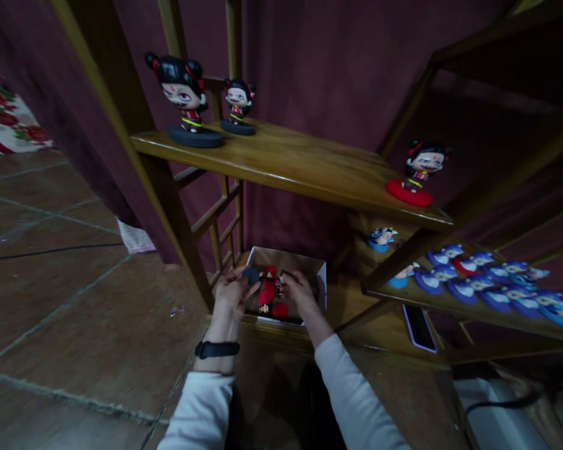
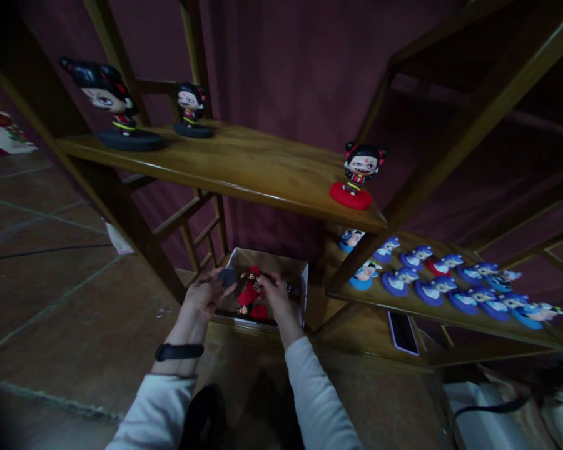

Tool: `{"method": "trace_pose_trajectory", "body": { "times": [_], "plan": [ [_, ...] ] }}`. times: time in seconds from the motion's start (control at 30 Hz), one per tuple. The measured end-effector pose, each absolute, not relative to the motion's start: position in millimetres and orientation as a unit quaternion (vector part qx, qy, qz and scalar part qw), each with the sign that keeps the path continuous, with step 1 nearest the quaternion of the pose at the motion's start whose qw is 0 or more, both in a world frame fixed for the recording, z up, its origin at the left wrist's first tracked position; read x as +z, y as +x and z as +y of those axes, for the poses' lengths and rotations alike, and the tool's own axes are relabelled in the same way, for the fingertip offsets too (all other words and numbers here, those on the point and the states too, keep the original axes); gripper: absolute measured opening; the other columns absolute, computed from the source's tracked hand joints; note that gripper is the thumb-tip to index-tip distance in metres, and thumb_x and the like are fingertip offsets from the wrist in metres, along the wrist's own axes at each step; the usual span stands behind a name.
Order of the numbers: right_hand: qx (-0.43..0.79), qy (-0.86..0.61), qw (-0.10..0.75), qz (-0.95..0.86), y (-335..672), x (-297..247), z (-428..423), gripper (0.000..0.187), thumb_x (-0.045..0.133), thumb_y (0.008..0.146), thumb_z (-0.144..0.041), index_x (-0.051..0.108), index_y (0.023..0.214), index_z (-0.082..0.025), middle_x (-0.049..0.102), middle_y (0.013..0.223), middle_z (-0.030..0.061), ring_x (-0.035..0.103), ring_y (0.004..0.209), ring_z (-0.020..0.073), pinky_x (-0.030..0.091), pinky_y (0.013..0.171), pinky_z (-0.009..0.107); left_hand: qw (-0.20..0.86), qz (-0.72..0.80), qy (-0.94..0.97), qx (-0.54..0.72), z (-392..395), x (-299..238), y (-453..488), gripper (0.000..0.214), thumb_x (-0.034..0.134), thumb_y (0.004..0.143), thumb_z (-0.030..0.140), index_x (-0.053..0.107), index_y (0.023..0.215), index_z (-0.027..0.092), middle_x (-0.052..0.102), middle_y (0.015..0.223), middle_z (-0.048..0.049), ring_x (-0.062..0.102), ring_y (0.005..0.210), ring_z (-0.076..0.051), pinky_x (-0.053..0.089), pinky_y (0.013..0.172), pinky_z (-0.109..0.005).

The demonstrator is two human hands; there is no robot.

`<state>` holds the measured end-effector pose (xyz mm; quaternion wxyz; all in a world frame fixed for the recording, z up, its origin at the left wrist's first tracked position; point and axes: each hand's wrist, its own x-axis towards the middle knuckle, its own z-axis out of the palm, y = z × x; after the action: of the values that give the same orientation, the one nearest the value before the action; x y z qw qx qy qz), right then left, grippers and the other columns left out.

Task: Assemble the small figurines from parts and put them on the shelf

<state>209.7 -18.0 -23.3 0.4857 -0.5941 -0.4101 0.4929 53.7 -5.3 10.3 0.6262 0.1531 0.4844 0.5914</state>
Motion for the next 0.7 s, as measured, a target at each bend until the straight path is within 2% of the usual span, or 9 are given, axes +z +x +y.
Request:
{"method": "trace_pose_trajectory", "body": {
  "times": [0.1, 0.23, 0.33, 0.4, 0.5, 0.6, 0.7],
  "plan": [
    [0.624, -0.48, 0.578, -0.213, 249, -17, -58, 0.021, 0.058, 0.072, -0.034, 0.057, 0.087, -0.019, 0.066, 0.076, 0.0021, 0.057, 0.054, 0.0097, 0.043, 0.044, 0.02, 0.669, 0.479, 0.158, 0.546, -12, 9, 69, 0.026, 0.048, 0.069, -0.005, 0.058, 0.087, 0.012, 0.063, 0.07, -0.0036, 0.061, 0.057, -0.01, 0.057, 0.064, -0.034],
    [0.66, -0.416, 0.614, -0.119, 277, -10, -86, 0.018, 0.064, 0.07, -0.03, 0.059, 0.083, -0.02, 0.066, 0.075, 0.0007, 0.055, 0.052, 0.0068, 0.043, 0.043, 0.017, 0.694, 0.482, 0.168, 0.507, -30, 2, 97, 0.025, 0.049, 0.07, -0.003, 0.059, 0.089, 0.011, 0.064, 0.072, -0.0053, 0.063, 0.059, -0.013, 0.056, 0.064, -0.036],
    [0.623, -0.421, 0.643, -0.148, 279, -6, -85, 0.02, 0.069, 0.065, -0.023, 0.059, 0.082, -0.021, 0.065, 0.075, -0.0012, 0.057, 0.057, 0.0073, 0.048, 0.05, 0.018, 0.721, 0.479, 0.173, 0.47, -47, -6, 121, 0.024, 0.05, 0.07, -0.001, 0.059, 0.088, 0.011, 0.065, 0.071, -0.0058, 0.064, 0.061, -0.015, 0.056, 0.064, -0.038],
    [0.592, -0.426, 0.654, -0.201, 278, -5, -81, 0.024, 0.07, 0.062, -0.02, 0.058, 0.082, -0.022, 0.064, 0.078, -0.0017, 0.061, 0.068, 0.0097, 0.052, 0.064, 0.023, 0.74, 0.471, 0.169, 0.449, -57, -11, 133, 0.022, 0.05, 0.071, -0.001, 0.059, 0.087, 0.012, 0.065, 0.072, -0.0063, 0.064, 0.062, -0.015, 0.056, 0.066, -0.038],
    [0.552, -0.441, 0.656, -0.265, 277, -3, -81, 0.028, 0.07, 0.061, -0.02, 0.057, 0.085, -0.022, 0.062, 0.082, -0.0023, 0.061, 0.079, 0.0118, 0.049, 0.081, 0.03, 0.758, 0.456, 0.155, 0.441, -64, -13, 144, 0.02, 0.05, 0.072, 0.001, 0.057, 0.087, 0.012, 0.066, 0.073, -0.0073, 0.065, 0.065, -0.017, 0.055, 0.066, -0.039],
    [0.542, -0.459, 0.631, -0.311, 279, -2, -84, 0.032, 0.067, 0.062, -0.022, 0.055, 0.093, -0.023, 0.059, 0.083, -0.0019, 0.059, 0.078, 0.0124, 0.048, 0.08, 0.031, 0.767, 0.441, 0.149, 0.442, -64, -11, 146, 0.019, 0.05, 0.073, 0.001, 0.057, 0.087, 0.011, 0.067, 0.076, -0.0091, 0.066, 0.066, -0.018, 0.055, 0.067, -0.038],
    [0.505, -0.511, 0.582, -0.381, 282, -2, -86, 0.033, 0.064, 0.065, -0.027, 0.054, 0.097, -0.024, 0.057, 0.08, -0.0026, 0.055, 0.071, 0.0117, 0.047, 0.069, 0.027, 0.767, 0.436, 0.15, 0.446, -62, -9, 145, 0.018, 0.05, 0.073, 0.001, 0.057, 0.086, 0.01, 0.067, 0.076, -0.0105, 0.066, 0.066, -0.019, 0.055, 0.067, -0.037]
  ]
}}
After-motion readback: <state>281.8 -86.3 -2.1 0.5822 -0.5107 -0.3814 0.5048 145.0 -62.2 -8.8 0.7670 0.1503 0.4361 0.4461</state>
